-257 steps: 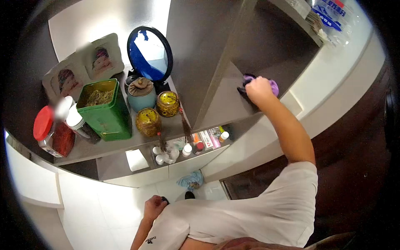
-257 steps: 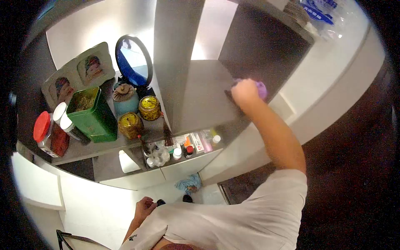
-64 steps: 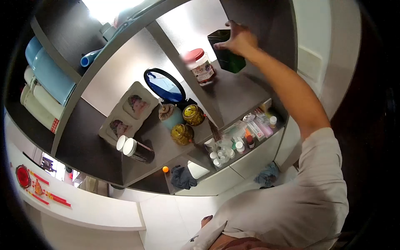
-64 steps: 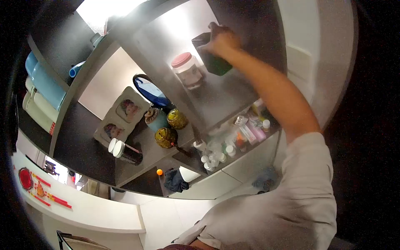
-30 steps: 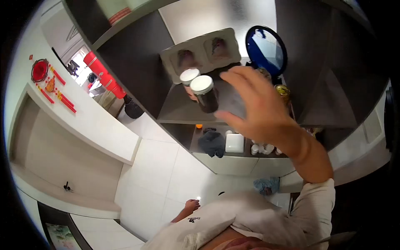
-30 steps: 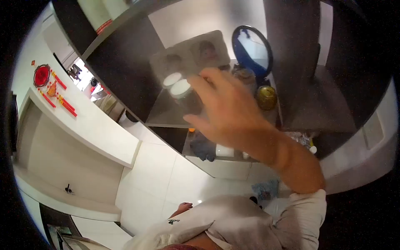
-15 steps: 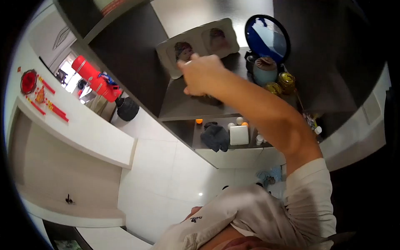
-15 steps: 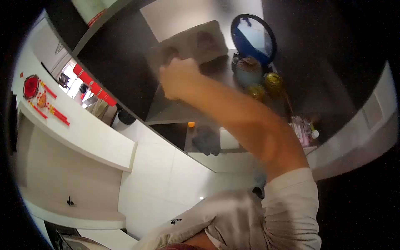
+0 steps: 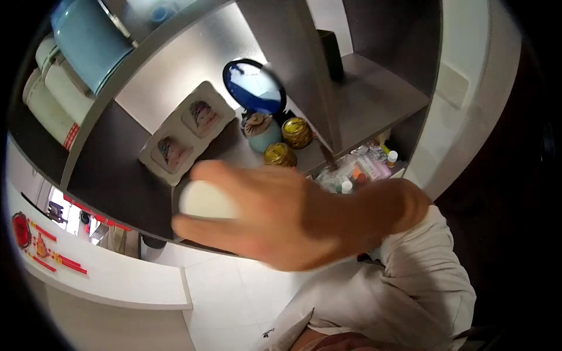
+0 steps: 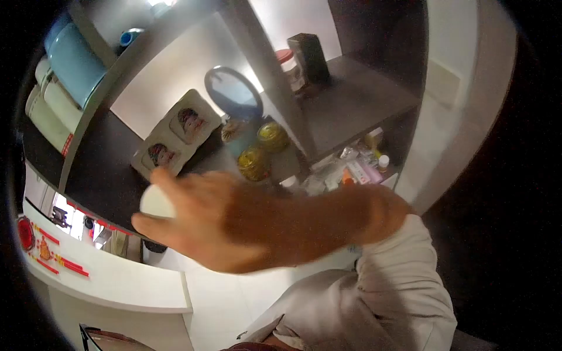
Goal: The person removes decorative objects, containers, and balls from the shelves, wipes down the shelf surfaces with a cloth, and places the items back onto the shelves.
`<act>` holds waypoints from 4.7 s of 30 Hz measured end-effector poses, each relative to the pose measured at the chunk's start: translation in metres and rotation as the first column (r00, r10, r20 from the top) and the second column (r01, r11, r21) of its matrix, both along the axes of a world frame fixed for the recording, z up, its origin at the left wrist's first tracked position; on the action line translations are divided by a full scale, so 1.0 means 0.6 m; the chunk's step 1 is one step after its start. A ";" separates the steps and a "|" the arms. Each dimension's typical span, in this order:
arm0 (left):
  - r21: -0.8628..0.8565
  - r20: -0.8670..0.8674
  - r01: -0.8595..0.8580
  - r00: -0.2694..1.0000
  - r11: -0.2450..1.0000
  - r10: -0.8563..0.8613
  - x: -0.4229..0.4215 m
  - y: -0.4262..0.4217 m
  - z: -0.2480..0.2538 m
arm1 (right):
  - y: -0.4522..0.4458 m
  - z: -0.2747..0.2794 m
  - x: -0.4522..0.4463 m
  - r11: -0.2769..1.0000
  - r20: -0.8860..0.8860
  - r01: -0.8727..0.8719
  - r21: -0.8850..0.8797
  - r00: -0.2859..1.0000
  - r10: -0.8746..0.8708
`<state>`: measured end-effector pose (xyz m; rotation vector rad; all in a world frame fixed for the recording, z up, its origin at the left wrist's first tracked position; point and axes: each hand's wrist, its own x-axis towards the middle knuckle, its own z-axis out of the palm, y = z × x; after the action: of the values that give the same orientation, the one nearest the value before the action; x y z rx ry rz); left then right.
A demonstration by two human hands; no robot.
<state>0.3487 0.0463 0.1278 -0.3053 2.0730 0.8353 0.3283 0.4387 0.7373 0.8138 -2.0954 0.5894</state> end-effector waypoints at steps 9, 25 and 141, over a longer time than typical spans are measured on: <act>-0.021 -0.016 -0.001 1.000 1.000 0.001 -0.001 0.062 0.016 | 0.360 0.043 0.063 0.525 0.022 0.850 0.029 0.525 -0.851; -0.039 -0.025 -0.106 0.994 0.994 0.106 0.053 0.125 0.007 | 0.674 -0.030 -0.341 0.256 0.178 0.779 0.573 0.187 -0.966; 0.006 -0.802 0.563 0.496 0.826 -0.333 -0.036 0.285 0.513 | 0.561 -0.131 -0.162 0.279 0.548 0.935 0.220 0.118 -0.828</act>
<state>0.3273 0.2172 0.4358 0.9201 2.5784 0.9894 0.2313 0.7755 0.6584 -0.9905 -2.5012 0.2944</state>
